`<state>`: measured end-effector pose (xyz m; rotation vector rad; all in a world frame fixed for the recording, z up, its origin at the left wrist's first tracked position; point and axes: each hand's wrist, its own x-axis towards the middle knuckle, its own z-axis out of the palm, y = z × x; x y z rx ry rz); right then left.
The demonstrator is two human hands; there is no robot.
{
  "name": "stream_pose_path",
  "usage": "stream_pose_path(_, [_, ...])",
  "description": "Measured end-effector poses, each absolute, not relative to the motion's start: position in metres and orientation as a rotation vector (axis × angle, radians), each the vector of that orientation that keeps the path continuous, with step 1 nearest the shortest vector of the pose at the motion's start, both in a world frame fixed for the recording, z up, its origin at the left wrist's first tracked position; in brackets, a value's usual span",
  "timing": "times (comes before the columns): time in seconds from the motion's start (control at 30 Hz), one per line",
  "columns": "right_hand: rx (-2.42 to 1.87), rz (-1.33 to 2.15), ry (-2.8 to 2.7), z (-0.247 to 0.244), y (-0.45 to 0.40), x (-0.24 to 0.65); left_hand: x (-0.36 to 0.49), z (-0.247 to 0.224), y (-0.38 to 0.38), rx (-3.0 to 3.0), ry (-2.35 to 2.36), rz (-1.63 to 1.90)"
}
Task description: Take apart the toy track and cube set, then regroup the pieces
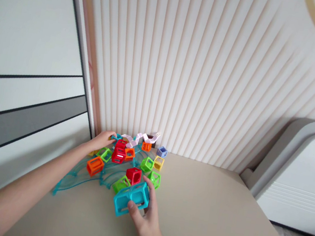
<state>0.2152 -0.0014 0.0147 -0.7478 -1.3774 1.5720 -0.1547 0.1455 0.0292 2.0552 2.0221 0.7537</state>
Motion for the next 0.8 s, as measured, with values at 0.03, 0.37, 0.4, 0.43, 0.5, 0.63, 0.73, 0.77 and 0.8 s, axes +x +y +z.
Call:
stream_pose_path(0.03, [-0.746, 1.559, -1.396, 0.015, -0.002, 0.215, -0.154, 0.029, 0.146, 2.075, 2.028, 0.753])
stream_pose_path(0.37, [-0.678, 1.526, -1.455, 0.016, -0.004, 0.215, -0.146, 0.037, 0.147, 2.181, 2.056, 0.660])
stream_pose_path(0.4, [-0.673, 1.520, -1.458, 0.015, -0.004, 0.215, -0.146, 0.037, 0.148, 2.181, 2.057, 0.645])
stream_pose_path(0.43, [-0.669, 1.509, -1.467, 0.015, -0.004, 0.216, -0.147, 0.037, 0.149, 2.184, 2.053, 0.628])
stream_pose_path(0.5, [-0.662, 1.466, -1.499, 0.013, -0.005, 0.216, -0.147, 0.036, 0.153, 2.200, 2.043, 0.601])
stream_pose_path(0.63, [-0.657, 1.357, -1.594, 0.015, -0.004, 0.217, -0.145, 0.038, 0.164, 2.253, 2.002, 0.545])
stream_pose_path(0.73, [-0.687, 1.274, -1.627, 0.019, -0.002, 0.218, -0.141, 0.041, 0.169, 2.296, 1.948, 0.491])
stream_pose_path(0.77, [-0.691, 1.253, -1.625, 0.020, -0.001, 0.218, -0.140, 0.042, 0.170, 2.308, 1.927, 0.474])
stream_pose_path(0.8, [-0.688, 1.240, -1.620, 0.021, -0.001, 0.219, -0.139, 0.042, 0.171, 2.313, 1.915, 0.459])
